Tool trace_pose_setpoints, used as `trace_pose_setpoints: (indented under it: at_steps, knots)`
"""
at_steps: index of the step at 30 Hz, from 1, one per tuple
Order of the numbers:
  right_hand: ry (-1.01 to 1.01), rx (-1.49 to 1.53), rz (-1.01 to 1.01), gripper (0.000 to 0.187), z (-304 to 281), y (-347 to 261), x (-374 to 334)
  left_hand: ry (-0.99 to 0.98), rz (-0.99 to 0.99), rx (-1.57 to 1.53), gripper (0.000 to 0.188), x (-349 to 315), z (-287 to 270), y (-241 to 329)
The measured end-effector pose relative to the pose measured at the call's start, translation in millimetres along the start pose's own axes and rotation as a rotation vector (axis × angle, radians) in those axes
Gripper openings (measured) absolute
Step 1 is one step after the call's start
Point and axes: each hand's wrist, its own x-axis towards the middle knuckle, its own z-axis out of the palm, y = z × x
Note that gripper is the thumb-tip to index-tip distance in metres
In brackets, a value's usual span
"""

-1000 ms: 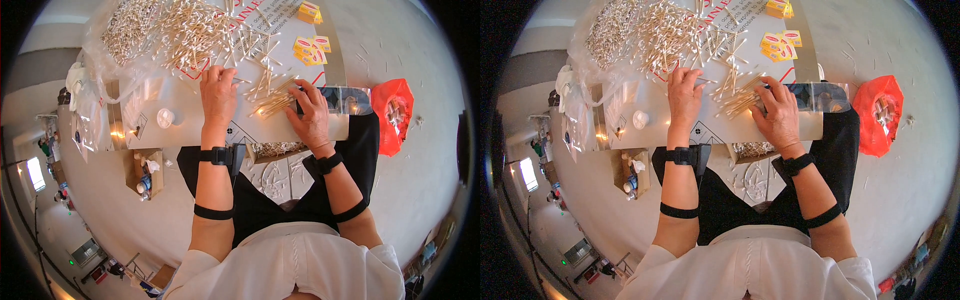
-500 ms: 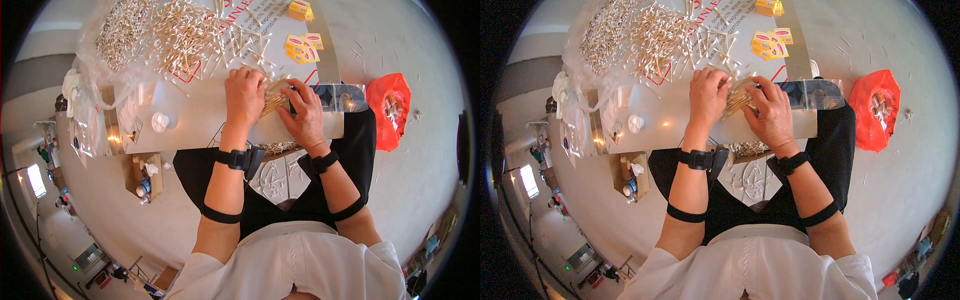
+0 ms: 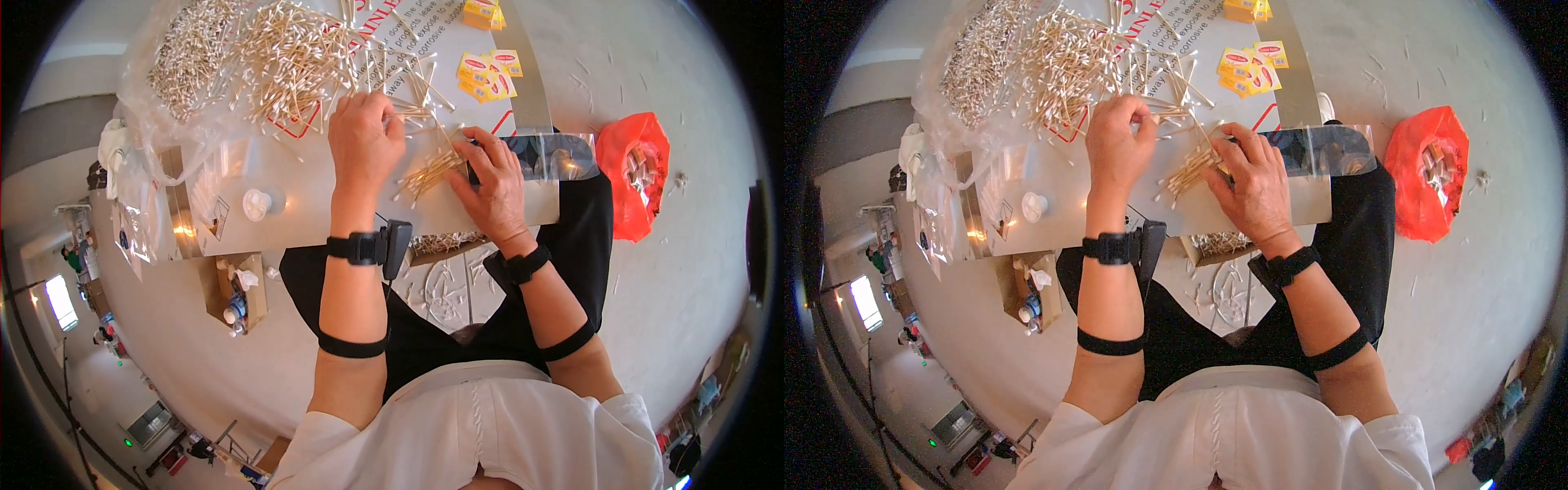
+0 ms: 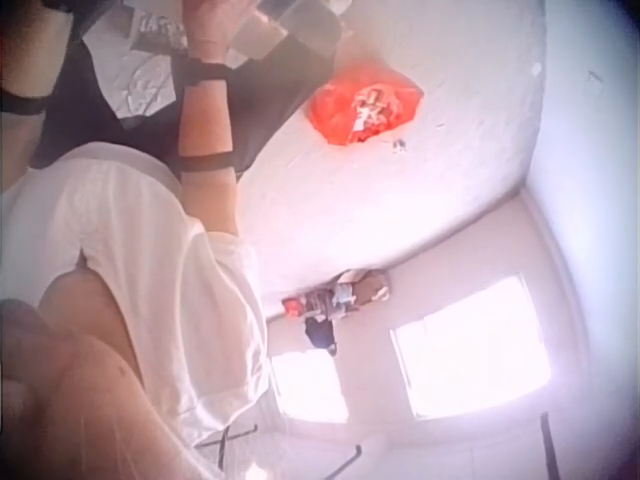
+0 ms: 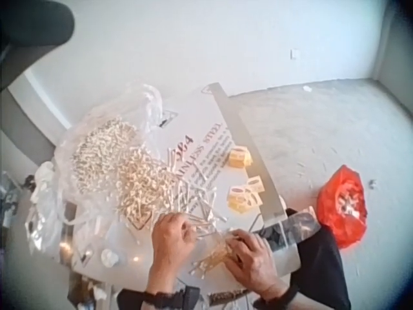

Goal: The recorder is aligning cotton swabs on a workbench and inserting them into plastic packaging bags.

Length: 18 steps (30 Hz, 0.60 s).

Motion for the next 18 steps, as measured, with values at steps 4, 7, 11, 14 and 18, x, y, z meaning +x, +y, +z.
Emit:
trace_pose_setpoints:
  at_steps: [4, 7, 11, 14, 18]
  knots:
    - [0.063, 0.04, 0.013, 0.034, 2, 5, -1, -0.234, -0.067, -0.023, 0.023, -40, -14, 25]
    - [0.081, 0.228, 0.19, 0.03, 4, 2, 3, -0.213, -0.047, -0.016, 0.026, -80, -9, 41]
    - [0.13, 0.131, 0.164, 0.027, 3, -14, 31, 0.027, -0.033, 0.056, 0.026, -110, 5, 43]
    - [0.087, -0.087, -0.016, 0.024, 13, -9, 48, 0.098, 0.013, 0.038, 0.022, -116, 15, 43]
    - [0.007, -0.126, -0.018, 0.012, 27, 5, 57, 0.128, 0.03, 0.05, 0.017, -117, 18, 44]
